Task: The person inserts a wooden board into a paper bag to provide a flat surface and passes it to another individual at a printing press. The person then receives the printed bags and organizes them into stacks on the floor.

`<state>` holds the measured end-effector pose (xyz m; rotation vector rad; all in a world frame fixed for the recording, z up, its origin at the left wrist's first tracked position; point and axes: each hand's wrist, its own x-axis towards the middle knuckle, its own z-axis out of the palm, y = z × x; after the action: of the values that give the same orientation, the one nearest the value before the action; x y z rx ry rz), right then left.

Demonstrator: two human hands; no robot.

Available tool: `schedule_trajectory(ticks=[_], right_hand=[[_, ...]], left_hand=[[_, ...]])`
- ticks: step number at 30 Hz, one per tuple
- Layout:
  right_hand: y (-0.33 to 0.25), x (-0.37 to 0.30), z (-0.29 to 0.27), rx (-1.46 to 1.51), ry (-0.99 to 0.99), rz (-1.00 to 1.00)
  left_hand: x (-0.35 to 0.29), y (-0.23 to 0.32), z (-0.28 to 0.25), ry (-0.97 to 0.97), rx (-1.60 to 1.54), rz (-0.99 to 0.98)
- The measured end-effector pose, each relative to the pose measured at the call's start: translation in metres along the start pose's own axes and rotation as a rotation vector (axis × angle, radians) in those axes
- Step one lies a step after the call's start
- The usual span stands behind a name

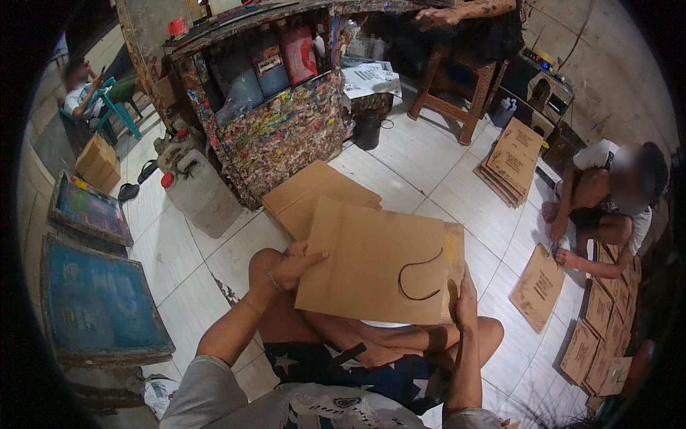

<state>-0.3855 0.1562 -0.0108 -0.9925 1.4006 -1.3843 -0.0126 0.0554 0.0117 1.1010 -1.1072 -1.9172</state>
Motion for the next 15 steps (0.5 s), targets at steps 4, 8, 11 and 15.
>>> schedule_trajectory(ticks=[4,8,11,15], right_hand=[[0.013,-0.004,-0.004,-0.173,-0.066,-0.089],[0.005,-0.001,0.001,-0.035,-0.069,-0.09],[-0.011,-0.004,0.008,-0.068,-0.098,-0.065],[-0.002,-0.016,0.026,-0.076,-0.159,-0.048]], left_hand=[[-0.003,-0.008,0.006,0.06,-0.122,0.002],[-0.007,-0.006,0.02,0.215,-0.059,0.055],[-0.013,0.006,0.025,0.181,-0.021,0.054],[-0.022,0.012,0.042,0.124,0.069,0.031]])
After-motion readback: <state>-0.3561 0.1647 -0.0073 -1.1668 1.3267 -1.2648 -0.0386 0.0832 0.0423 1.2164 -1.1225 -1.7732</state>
